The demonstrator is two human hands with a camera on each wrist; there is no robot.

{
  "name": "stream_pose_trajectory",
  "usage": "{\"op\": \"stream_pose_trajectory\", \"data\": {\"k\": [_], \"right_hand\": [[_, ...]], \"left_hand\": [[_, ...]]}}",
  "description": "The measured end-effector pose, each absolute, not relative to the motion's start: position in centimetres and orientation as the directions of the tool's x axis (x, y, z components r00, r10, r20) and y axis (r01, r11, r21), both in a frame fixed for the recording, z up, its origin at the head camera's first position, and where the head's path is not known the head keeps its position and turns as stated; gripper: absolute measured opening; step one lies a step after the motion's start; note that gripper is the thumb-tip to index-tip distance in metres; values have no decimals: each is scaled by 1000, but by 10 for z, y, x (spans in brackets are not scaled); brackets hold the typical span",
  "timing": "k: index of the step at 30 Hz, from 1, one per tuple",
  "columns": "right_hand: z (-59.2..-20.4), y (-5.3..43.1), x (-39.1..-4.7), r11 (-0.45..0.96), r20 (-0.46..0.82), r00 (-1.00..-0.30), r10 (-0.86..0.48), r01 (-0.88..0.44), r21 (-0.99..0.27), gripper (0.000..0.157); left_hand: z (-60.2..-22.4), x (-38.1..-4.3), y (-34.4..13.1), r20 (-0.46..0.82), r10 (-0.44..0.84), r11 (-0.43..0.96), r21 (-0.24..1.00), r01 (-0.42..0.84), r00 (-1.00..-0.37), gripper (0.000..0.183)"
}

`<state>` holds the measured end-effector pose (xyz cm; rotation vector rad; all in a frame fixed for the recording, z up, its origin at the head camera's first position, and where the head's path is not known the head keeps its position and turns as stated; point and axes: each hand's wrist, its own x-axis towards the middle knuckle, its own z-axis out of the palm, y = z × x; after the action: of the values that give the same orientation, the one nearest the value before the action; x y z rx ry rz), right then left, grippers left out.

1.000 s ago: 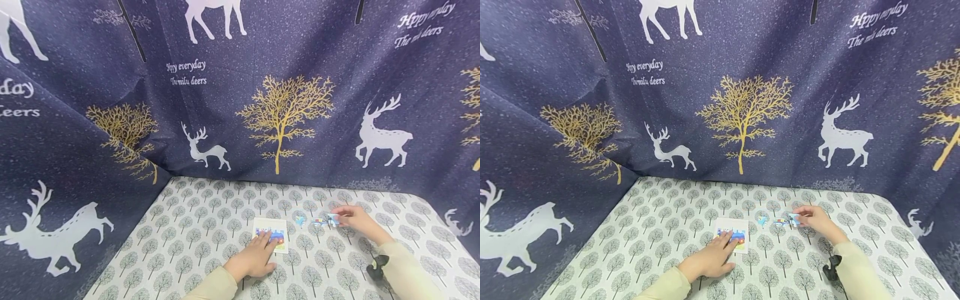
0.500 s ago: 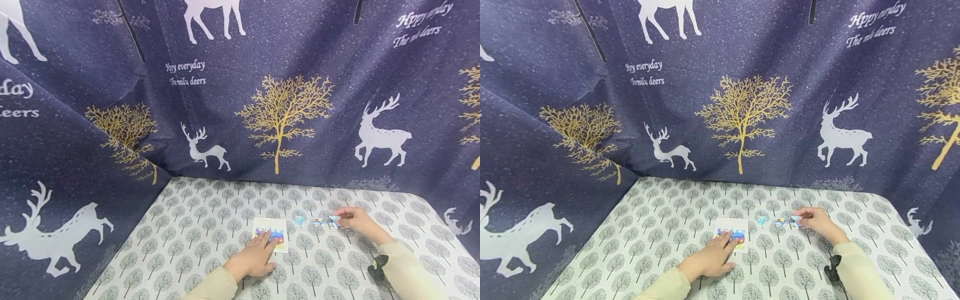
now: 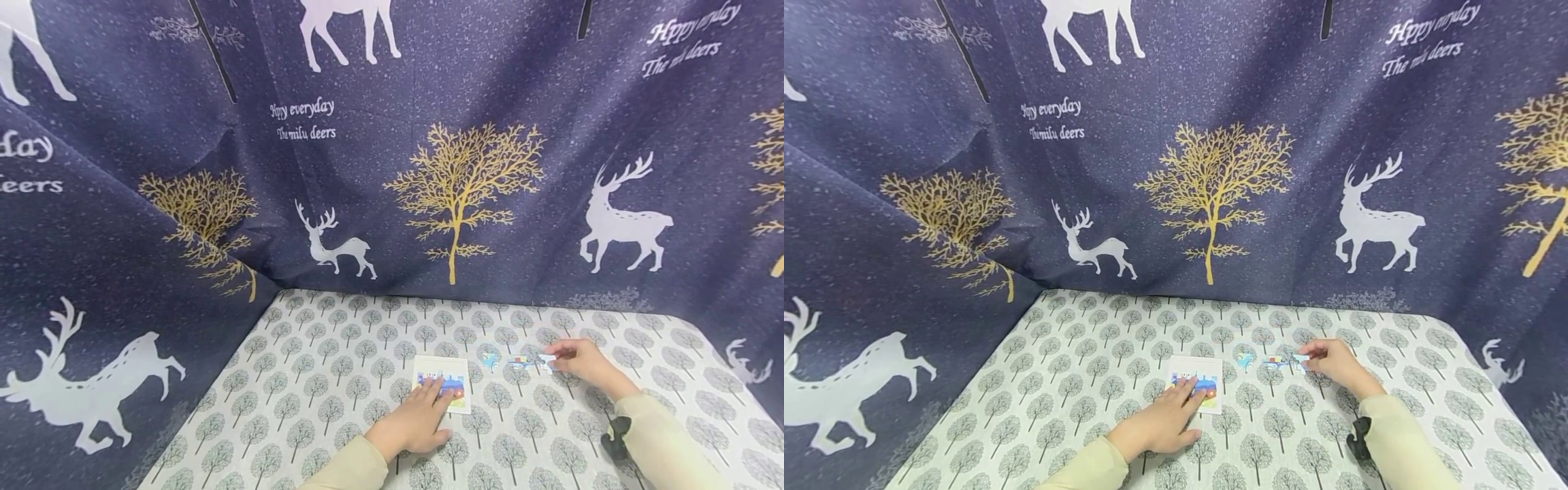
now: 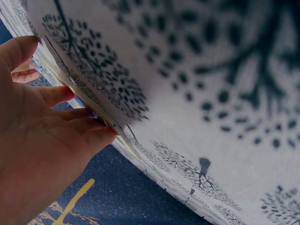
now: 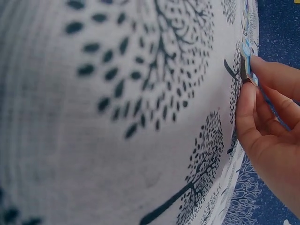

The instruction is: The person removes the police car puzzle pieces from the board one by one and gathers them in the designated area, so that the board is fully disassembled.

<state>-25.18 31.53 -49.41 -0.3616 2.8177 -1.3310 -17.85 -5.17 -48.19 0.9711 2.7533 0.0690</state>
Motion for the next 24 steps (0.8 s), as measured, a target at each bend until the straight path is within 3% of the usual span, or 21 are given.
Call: {"op": "stream_pose_trajectory", "data": {"k": [8,24], "right_hand": [[-493,315,-252,687,88,-973,-213,-214,-694,22],[-493,315,-254,694,73,-973,-217,-207,-690,20]], "left_hand": [[-484,-180,-52,-186,621,783,112,612,-761,70],[-483,-180,-52,-179,627,778,99,620,-758,70]]}}
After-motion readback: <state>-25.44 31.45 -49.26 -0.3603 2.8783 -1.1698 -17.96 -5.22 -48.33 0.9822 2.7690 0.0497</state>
